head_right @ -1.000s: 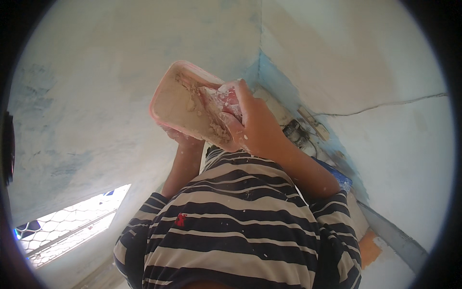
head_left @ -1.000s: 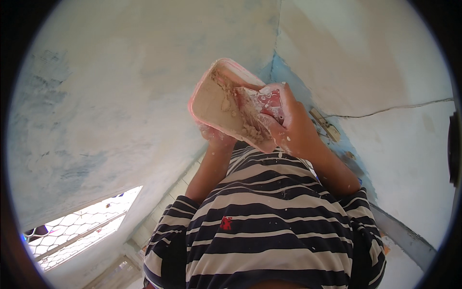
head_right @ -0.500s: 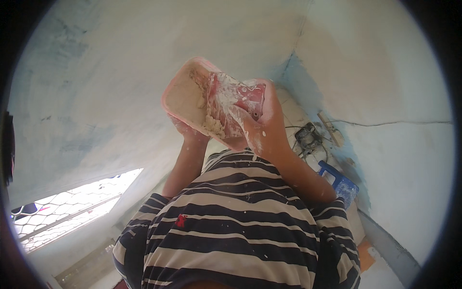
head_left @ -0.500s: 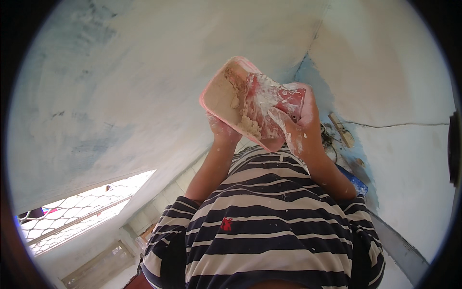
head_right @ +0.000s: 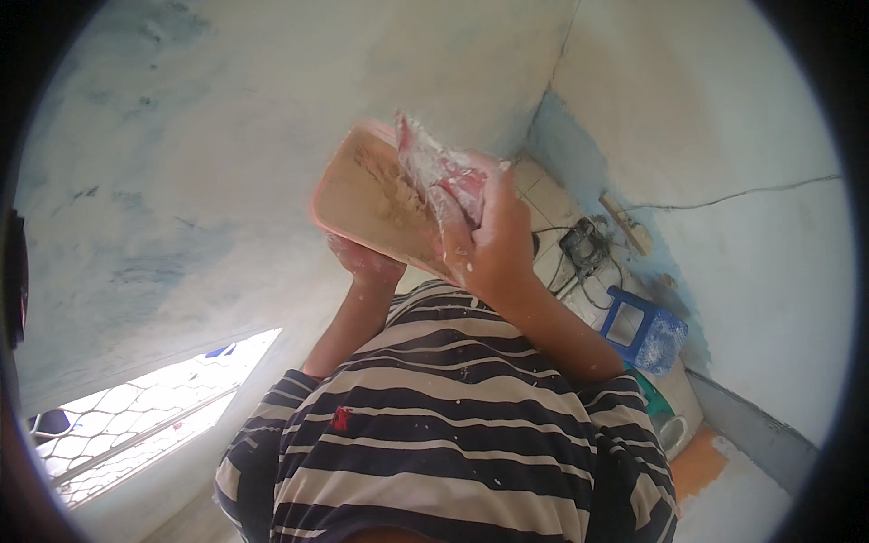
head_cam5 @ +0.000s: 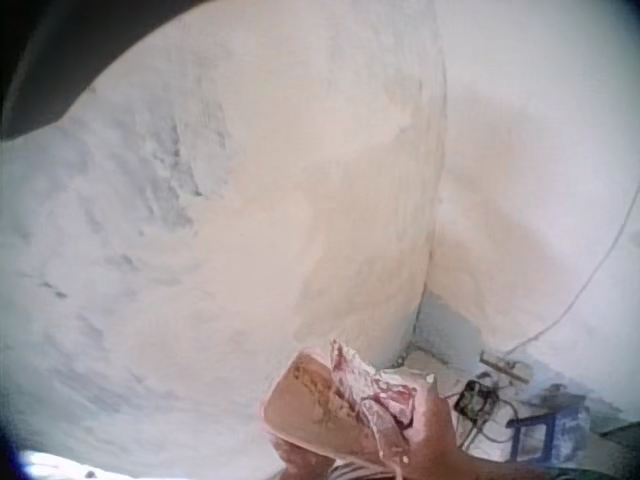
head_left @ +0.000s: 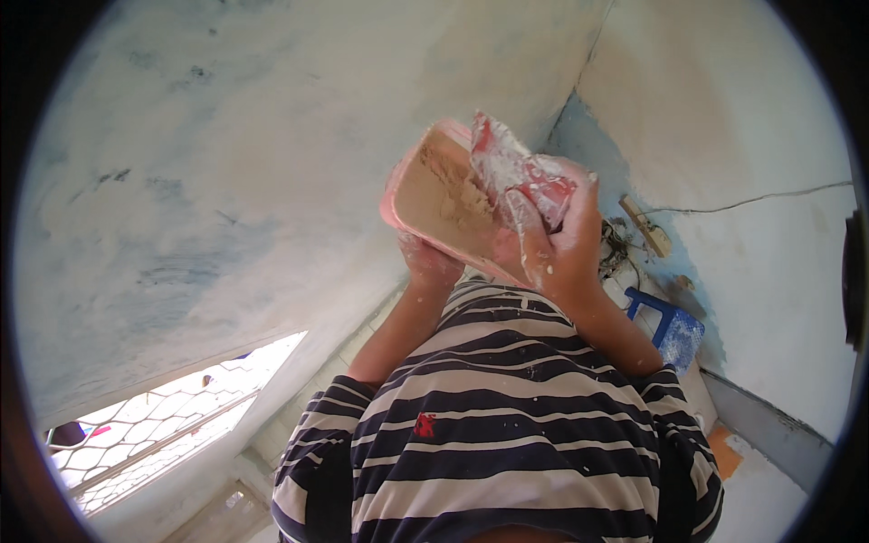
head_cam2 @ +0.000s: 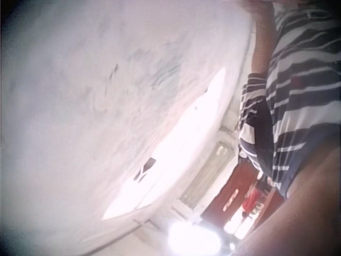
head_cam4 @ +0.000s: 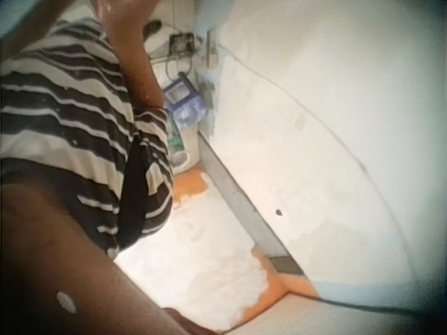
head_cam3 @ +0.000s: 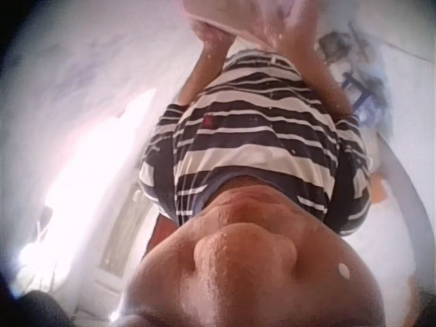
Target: The person uses a tool to take white putty from a pink container and applies it to the upper part of a wall.
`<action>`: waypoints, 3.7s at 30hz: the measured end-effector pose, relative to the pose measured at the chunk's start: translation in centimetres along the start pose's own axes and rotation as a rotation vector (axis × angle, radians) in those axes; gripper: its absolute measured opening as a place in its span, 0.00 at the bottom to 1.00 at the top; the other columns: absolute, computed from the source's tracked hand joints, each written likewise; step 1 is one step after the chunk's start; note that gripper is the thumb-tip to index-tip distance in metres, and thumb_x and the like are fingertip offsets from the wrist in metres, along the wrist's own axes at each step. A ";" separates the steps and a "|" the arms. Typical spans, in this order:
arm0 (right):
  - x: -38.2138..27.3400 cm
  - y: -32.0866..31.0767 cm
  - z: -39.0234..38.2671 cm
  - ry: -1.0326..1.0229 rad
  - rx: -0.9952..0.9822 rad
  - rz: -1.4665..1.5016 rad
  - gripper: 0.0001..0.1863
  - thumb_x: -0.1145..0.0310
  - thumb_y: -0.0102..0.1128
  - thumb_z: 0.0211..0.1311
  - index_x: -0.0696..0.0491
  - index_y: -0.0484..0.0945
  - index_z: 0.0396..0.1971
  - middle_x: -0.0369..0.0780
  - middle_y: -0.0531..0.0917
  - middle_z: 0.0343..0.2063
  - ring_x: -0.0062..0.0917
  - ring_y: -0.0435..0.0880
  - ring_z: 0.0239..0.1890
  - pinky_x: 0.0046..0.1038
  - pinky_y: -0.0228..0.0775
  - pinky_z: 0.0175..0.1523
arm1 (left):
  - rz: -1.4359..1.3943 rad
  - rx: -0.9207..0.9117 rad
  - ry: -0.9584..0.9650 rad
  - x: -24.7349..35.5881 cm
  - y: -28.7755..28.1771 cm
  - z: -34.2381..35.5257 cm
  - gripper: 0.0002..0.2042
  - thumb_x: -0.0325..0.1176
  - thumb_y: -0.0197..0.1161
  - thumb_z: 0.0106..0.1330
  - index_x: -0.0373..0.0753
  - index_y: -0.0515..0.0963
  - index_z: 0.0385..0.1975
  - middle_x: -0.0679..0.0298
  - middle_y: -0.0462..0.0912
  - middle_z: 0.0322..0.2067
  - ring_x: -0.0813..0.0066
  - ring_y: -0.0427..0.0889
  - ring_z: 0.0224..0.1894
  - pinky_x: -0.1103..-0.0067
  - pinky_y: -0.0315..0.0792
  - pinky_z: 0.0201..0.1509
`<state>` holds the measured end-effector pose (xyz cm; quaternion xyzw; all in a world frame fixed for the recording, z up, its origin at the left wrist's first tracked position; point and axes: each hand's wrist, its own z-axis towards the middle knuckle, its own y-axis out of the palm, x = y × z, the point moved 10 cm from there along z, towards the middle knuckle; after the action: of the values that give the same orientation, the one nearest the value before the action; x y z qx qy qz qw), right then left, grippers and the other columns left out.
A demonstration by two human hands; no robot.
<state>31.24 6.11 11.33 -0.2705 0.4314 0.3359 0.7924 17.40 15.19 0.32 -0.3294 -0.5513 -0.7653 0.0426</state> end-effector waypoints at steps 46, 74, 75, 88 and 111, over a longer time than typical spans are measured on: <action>-2.6 7.3 -2.0 0.039 -0.248 0.034 0.11 0.76 0.57 0.56 0.61 0.77 0.39 0.46 0.80 0.23 0.25 0.78 0.22 0.25 0.70 0.31 | -0.090 -0.181 0.071 5.0 -1.9 -0.3 0.29 0.56 0.47 0.69 0.38 0.64 0.60 0.58 0.68 0.58 0.69 0.68 0.60 0.68 0.65 0.61; -3.0 8.7 -0.2 -0.117 -0.331 -0.124 0.07 0.75 0.56 0.60 0.60 0.78 0.36 0.47 0.78 0.21 0.41 0.78 0.20 0.29 0.69 0.28 | -0.220 0.243 -0.046 3.5 -5.2 0.9 0.29 0.58 0.34 0.70 0.41 0.67 0.58 0.61 0.72 0.55 0.64 0.70 0.58 0.64 0.65 0.63; -2.4 8.9 -0.5 -0.043 -0.357 -0.156 0.06 0.75 0.56 0.60 0.60 0.77 0.35 0.47 0.77 0.20 0.39 0.77 0.18 0.29 0.68 0.26 | -0.261 0.189 -0.056 3.7 -4.7 1.0 0.29 0.57 0.34 0.70 0.41 0.67 0.58 0.62 0.72 0.55 0.64 0.70 0.58 0.64 0.65 0.63; -2.6 8.0 0.0 -0.012 -0.256 -0.001 0.10 0.74 0.59 0.56 0.63 0.77 0.37 0.51 0.79 0.21 0.41 0.79 0.21 0.30 0.69 0.28 | -0.024 0.194 -0.028 4.7 -4.6 1.0 0.29 0.59 0.35 0.70 0.45 0.67 0.59 0.64 0.72 0.55 0.64 0.70 0.59 0.65 0.65 0.63; -1.2 9.7 -0.8 0.016 -0.334 -0.084 0.09 0.76 0.55 0.56 0.61 0.77 0.37 0.51 0.79 0.24 0.46 0.79 0.25 0.31 0.70 0.31 | -0.048 0.332 -0.152 4.0 -5.1 0.6 0.34 0.63 0.32 0.70 0.44 0.58 0.65 0.60 0.63 0.63 0.60 0.64 0.64 0.62 0.61 0.67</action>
<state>22.91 11.25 10.57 -0.4189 0.3641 0.3673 0.7463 12.41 18.88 -1.50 -0.3613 -0.6796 -0.6374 0.0363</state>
